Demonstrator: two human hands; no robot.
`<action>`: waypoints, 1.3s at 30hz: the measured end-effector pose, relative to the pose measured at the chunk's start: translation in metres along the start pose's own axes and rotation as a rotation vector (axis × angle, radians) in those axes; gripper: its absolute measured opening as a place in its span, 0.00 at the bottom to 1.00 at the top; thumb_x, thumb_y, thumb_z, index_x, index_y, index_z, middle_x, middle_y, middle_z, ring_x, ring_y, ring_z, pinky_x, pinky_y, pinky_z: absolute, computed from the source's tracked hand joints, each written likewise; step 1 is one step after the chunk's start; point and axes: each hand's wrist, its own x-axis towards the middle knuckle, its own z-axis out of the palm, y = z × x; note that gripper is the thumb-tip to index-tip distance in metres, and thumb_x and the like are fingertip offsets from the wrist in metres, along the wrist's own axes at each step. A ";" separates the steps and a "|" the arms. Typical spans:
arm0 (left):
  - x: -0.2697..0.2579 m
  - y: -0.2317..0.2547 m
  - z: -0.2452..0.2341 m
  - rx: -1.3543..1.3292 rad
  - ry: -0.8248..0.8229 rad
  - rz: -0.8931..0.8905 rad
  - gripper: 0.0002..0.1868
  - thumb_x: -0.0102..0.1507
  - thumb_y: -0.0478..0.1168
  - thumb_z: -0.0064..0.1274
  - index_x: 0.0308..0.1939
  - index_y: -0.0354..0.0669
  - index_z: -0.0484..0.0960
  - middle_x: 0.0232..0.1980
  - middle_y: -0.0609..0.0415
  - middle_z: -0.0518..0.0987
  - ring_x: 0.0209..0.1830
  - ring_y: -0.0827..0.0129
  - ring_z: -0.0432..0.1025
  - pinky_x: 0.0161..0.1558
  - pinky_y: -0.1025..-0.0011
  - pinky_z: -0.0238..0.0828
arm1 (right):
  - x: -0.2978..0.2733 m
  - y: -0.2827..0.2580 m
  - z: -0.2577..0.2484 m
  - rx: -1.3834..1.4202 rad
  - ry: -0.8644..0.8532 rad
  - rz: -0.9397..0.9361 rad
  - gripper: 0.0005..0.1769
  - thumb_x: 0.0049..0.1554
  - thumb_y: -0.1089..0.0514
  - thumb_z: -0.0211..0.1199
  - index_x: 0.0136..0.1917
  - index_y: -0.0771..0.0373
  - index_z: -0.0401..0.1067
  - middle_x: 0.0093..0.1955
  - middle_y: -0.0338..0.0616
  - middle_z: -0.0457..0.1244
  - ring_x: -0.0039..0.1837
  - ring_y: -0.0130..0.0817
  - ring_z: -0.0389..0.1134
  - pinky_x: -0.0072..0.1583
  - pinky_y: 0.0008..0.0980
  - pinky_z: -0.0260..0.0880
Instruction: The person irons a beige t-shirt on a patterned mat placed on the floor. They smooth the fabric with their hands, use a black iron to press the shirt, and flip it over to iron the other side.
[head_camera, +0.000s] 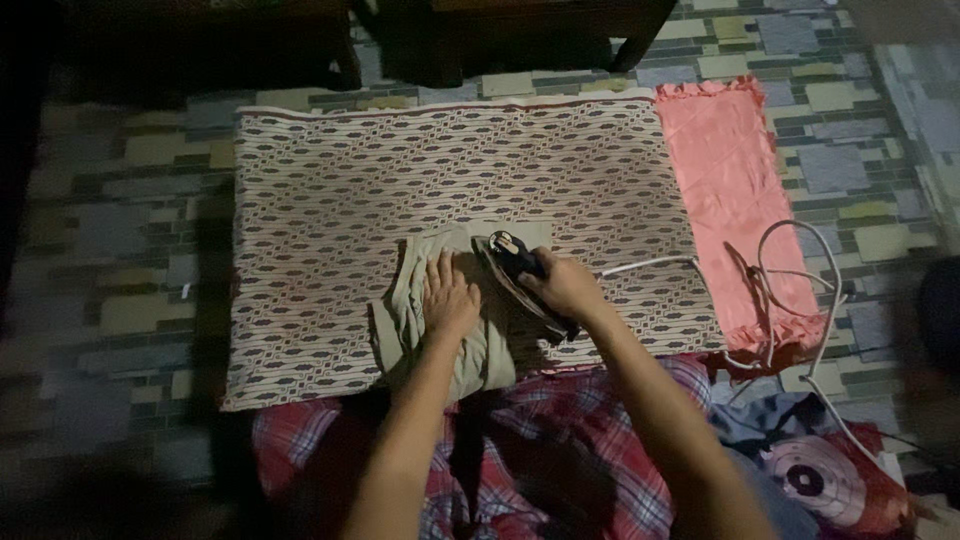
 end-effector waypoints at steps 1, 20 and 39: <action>0.001 0.000 0.002 -0.017 0.010 0.005 0.31 0.71 0.51 0.35 0.73 0.34 0.63 0.86 0.47 0.39 0.84 0.49 0.32 0.79 0.53 0.34 | 0.001 -0.002 0.001 -0.009 -0.011 0.029 0.29 0.59 0.37 0.62 0.66 0.55 0.67 0.50 0.58 0.70 0.53 0.57 0.72 0.55 0.52 0.71; -0.022 0.004 -0.016 -0.033 0.008 0.053 0.46 0.63 0.47 0.51 0.81 0.45 0.47 0.85 0.52 0.38 0.84 0.50 0.31 0.79 0.57 0.31 | 0.034 -0.023 0.019 0.113 0.264 0.016 0.30 0.57 0.45 0.64 0.70 0.55 0.66 0.55 0.60 0.69 0.57 0.61 0.70 0.56 0.55 0.69; -0.014 -0.004 0.004 -0.044 0.060 0.088 0.40 0.68 0.53 0.40 0.81 0.43 0.46 0.85 0.49 0.41 0.84 0.48 0.32 0.79 0.54 0.30 | -0.016 -0.009 0.000 0.147 0.407 0.378 0.29 0.62 0.45 0.59 0.71 0.58 0.62 0.55 0.64 0.68 0.58 0.65 0.69 0.56 0.59 0.68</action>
